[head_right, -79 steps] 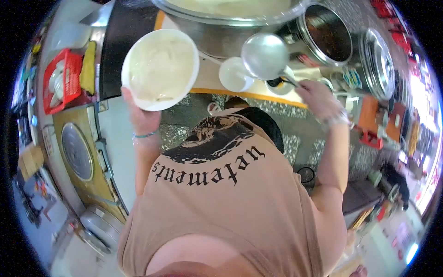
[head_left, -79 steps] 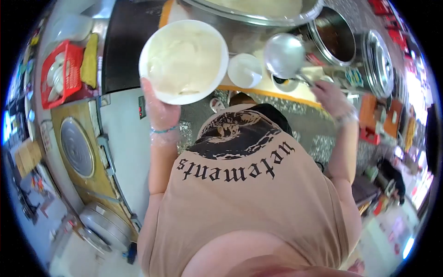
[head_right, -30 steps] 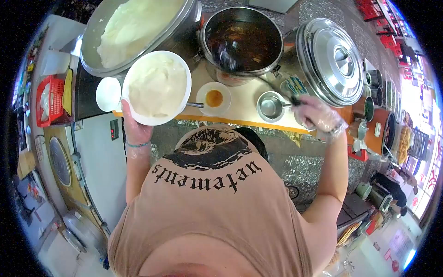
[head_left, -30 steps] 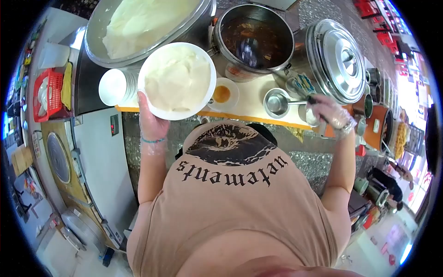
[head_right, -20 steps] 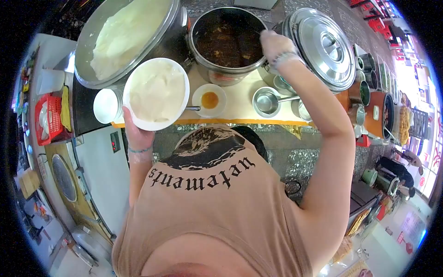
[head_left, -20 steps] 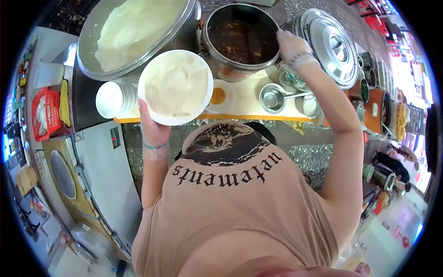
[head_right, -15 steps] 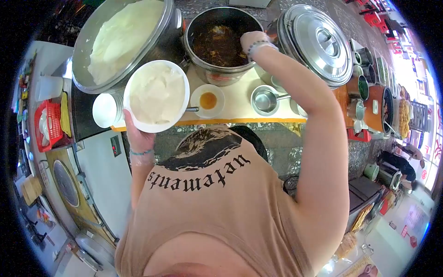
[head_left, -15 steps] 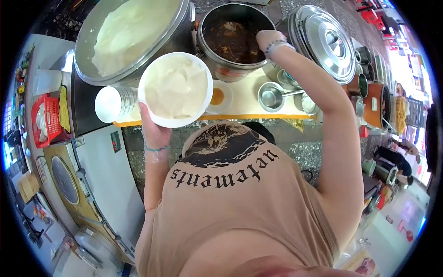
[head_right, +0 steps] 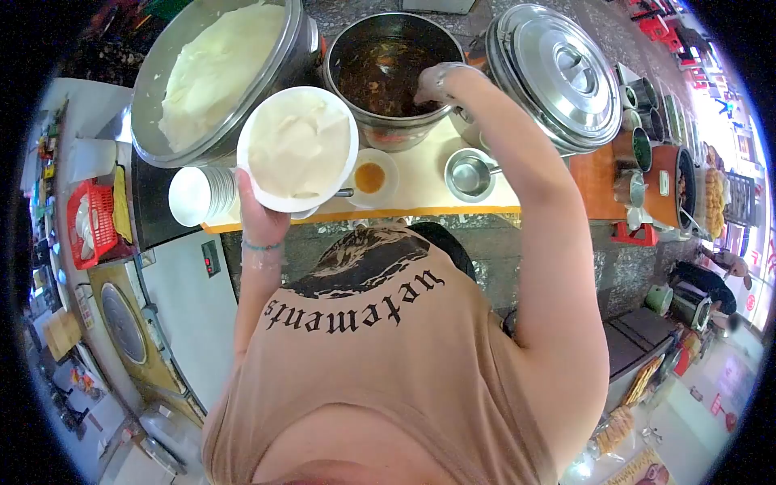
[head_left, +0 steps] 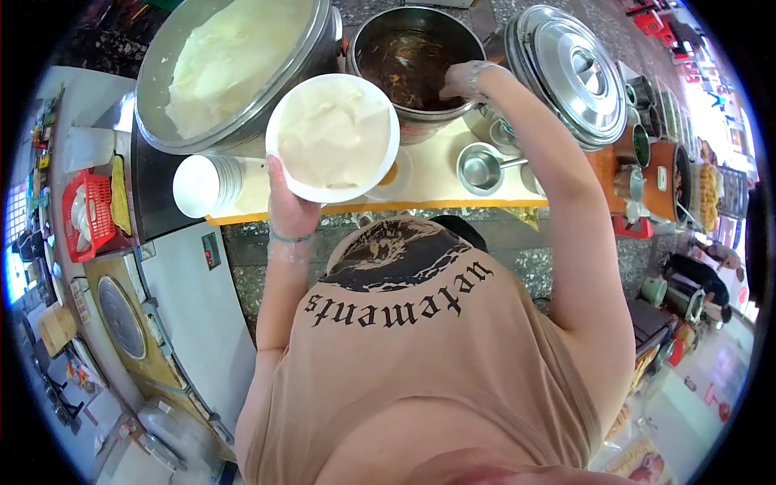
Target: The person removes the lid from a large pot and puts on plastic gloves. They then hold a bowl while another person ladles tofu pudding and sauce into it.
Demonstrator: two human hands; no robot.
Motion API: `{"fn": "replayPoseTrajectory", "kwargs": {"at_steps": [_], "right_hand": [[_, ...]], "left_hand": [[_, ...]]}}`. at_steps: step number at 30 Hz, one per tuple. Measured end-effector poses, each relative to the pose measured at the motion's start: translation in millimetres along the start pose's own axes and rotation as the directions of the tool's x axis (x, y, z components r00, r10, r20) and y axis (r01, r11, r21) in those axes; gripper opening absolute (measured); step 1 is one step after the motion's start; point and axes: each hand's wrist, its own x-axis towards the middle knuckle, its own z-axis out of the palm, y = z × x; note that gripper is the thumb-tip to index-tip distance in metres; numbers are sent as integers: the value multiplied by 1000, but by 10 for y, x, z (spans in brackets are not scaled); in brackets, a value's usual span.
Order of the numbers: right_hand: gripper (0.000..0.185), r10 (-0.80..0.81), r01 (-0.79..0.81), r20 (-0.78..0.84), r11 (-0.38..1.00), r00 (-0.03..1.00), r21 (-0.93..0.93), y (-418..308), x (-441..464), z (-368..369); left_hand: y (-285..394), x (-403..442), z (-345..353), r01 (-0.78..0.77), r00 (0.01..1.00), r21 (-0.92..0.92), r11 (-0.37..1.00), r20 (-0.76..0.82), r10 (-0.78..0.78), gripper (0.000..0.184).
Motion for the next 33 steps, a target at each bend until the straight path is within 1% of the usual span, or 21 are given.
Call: {"fn": "replayPoseTrajectory", "kwargs": {"at_steps": [1, 2, 3, 5, 6, 7, 8, 9, 10, 11, 13, 14, 16, 17, 19, 20, 23, 25, 27, 29, 33], "right_hand": [[37, -150, 149, -76, 989, 986, -17, 215, 42, 119], [32, -371, 348, -233, 928, 899, -134, 267, -212, 166], [32, -371, 347, -236, 928, 898, -137, 330, -292, 226], [30, -285, 337, -357, 937, 889, 89, 408, -422, 355], [33, -440, 466, -464, 883, 769, -66, 406, -555, 384], [33, -442, 467, -464, 882, 768, -66, 358, -628, 396], [34, -131, 263, -361, 901, 923, 345, 228, -781, 319], [36, 138, -17, -127, 740, 982, 672, 136, -897, 298], [39, 156, 17, -164, 671, 974, 741, 103, -958, 339], [39, 156, 19, -166, 671, 974, 741, 106, -970, 384], [37, 157, 80, -183, 506, 970, 859, 159, -978, 492], [37, 158, 82, -186, 506, 970, 859, 167, -1029, 481], [35, 96, 95, -147, 409, 985, 907, 190, -1160, 413], [35, 98, 98, -151, 412, 984, 906, 184, -1232, 368], [31, 164, 113, -199, 424, 966, 899, 158, -1385, 279], [32, 222, 88, -187, 394, 957, 915, 146, -1452, 237], [37, 198, 137, -238, 420, 951, 897, 220, -1602, 128], [35, 202, 151, -252, 414, 946, 898, 266, -1687, 53], [34, 230, 143, -290, 501, 929, 854, 268, -1826, -49], [36, 204, 174, -316, 510, 927, 842, 384, -1865, -58], [40, 265, 172, -359, 539, 895, 825, 273, -2213, -204]], "left_hand": [[2, -7, 18, 20, 1000, -9, 1000, -15, -21, 62], [4, -4, 42, 39, 999, -19, 999, -29, -39, 62], [4, 3, 64, 35, 999, -19, 999, -27, -36, 62], [14, -24, 74, 14, 999, -2, 1000, 34, -14, 62], [-2, -23, 70, 13, 999, -1, 1000, 33, -13, 62], [-28, -12, 59, 14, 1000, -11, 1000, 28, -14, 62], [-50, -2, 57, 15, 1000, -22, 1000, 23, -14, 62], [-63, 0, 66, 13, 1000, -22, 1000, 23, -13, 62], [-78, 1, 81, 30, 1000, -36, 999, 8, -29, 62], [-88, 5, 90, 46, 999, -51, 998, -5, -46, 62], [-134, 31, 93, 42, 999, -58, 997, 18, -41, 62], [-157, 46, 81, 40, 999, -67, 997, 40, -37, 61], [-206, 82, 60, 30, 998, -71, 997, 65, -25, 61], [-233, 109, 48, 21, 996, -77, 997, 88, -14, 61], [-323, 192, -7, 19, 997, -80, 997, 81, -12, 61], [-318, 208, 23, 20, 997, -81, 997, 72, -14, 61], [-308, 203, 160, 1, 995, -60, 998, 103, 5, 60], [-327, 239, 193, 34, 996, -79, 996, 90, -27, 60], [-345, 286, 207, 67, 995, -98, 993, 74, -60, 61], [-360, 348, 207, 80, 989, -127, 989, 133, -63, 61], [-379, 462, 257, 99, 992, -83, 992, 82, -93, 65]]}}
